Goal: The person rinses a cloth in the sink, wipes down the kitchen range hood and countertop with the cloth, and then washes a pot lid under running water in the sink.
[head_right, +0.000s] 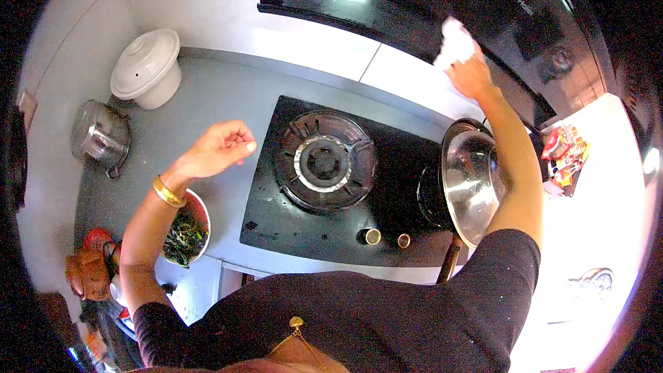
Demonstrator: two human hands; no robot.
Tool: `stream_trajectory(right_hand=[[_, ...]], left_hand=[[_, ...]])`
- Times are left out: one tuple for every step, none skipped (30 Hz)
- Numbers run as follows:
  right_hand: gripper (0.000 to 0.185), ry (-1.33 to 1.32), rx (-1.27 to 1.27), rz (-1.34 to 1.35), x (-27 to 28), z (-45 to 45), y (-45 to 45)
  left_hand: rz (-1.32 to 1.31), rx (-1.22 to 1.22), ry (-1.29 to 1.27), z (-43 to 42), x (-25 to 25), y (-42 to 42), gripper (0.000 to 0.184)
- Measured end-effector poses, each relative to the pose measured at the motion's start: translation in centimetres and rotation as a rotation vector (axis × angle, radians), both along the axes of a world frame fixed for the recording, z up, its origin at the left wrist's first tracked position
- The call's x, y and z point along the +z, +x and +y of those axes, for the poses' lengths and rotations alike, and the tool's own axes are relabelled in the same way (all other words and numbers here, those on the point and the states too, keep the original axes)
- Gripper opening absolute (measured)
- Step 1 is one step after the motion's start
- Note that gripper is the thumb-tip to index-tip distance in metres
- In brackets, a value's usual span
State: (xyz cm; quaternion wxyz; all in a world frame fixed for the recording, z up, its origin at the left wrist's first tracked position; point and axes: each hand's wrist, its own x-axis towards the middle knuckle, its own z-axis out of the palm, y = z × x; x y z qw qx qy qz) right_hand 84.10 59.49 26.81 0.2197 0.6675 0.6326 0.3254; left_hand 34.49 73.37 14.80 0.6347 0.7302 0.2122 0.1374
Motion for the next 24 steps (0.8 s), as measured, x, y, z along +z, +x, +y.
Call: stream_trajectory(right_hand=[[0.039,-0.096,-0.183,-0.003,0.3,-2.3,0.4],[0.036,-0.049,-0.122,-0.021,-0.1,-4.7,1.8],[0.034,-0.002,-0.063,-0.043,-0.3,-6.9,3.8],[0.031,-0.028,-0.125,-0.086,-0.5,-9.0,6.9],[0.028,-0.057,-0.190,-0.126,-0.5,-10.5,7.5],[0.027,-0.070,-0.346,0.000,-0.3,-11.4,8.2],[0.026,-0.080,-0.498,0.125,0.1,-12.0,9.0],[0.025,-0.085,-0.648,0.251,0.6,-11.9,8.9],[0.025,-0.111,-0.559,0.251,0.5,-11.5,8.6],[0.025,-0.136,-0.470,0.250,0.1,-10.7,8.0],[0.026,-0.162,-0.379,0.249,-0.3,-9.6,7.2],[0.029,-0.027,-0.289,0.378,-0.7,-8.0,5.9],[0.032,0.108,-0.194,0.503,-1.2,-6.2,4.4],[0.037,0.138,-0.058,0.488,-1.0,-4.5,2.7],[0.041,0.166,0.082,0.471,-0.7,-2.9,1.5],[0.044,0.140,0.008,0.435,-0.8,-1.2,1.3],[0.047,0.112,-0.060,0.396,-0.9,0.3,1.0],[0.050,0.153,0.142,0.306,-1.0,1.4,0.4],[0.050,0.130,0.154,0.302,-0.9,2.5,-0.3],[0.050,0.108,0.166,0.297,-0.7,3.5,-1.4],[0.050,0.085,0.175,0.293,-0.6,4.5,-2.3],[0.048,0.077,0.198,0.294,-0.6,5.9,-2.8],[0.047,0.089,0.239,0.286,-0.7,7.1,-3.5],[0.046,0.103,0.279,0.279,-0.8,8.3,-4.3]], left_hand=[[-0.003,0.000,-0.002,0.0,-0.1,0.1,0.018],[-0.007,-0.001,-0.005,0.0,-0.2,0.2,0.018],[0.013,0.009,-0.002,-0.1,-0.2,0.2,0.018],[0.033,0.016,0.000,-0.1,-0.1,0.2,0.018],[0.056,0.019,0.001,-0.1,-0.2,0.3,0.018],[0.102,0.022,-0.021,0.1,-0.5,0.4,0.018],[0.098,0.007,-0.024,0.2,-0.6,0.5,0.017],[0.092,-0.006,-0.024,0.3,-0.6,0.6,0.017],[0.087,-0.020,-0.023,0.4,-0.5,0.8,0.016],[0.082,-0.019,-0.028,0.5,-0.6,1.0,0.017],[0.079,-0.017,-0.032,0.6,-0.6,1.2,0.017],[0.075,-0.013,-0.038,0.6,-0.6,1.5,0.017],[0.081,-0.005,-0.046,0.6,-0.2,1.7,0.017],[0.089,0.003,-0.056,0.4,0.4,1.8,0.017],[0.096,0.016,-0.066,0.2,0.8,1.9,0.017],[0.091,0.006,-0.061,0.2,0.8,2.0,0.017],[0.085,0.003,-0.058,0.3,0.8,1.9,0.018],[0.076,0.001,-0.055,0.4,0.6,1.7,0.019],[0.066,-0.002,-0.055,0.6,0.4,1.5,0.019],[0.056,-0.006,-0.055,0.8,0.1,1.3,0.019],[0.047,-0.011,-0.055,1.0,-0.2,1.2,0.019],[0.042,-0.007,-0.062,1.2,-0.5,1.1,0.018],[0.038,-0.003,-0.067,1.4,-0.8,1.1,0.018],[0.033,-0.001,-0.071,1.6,-0.9,1.1,0.018]])
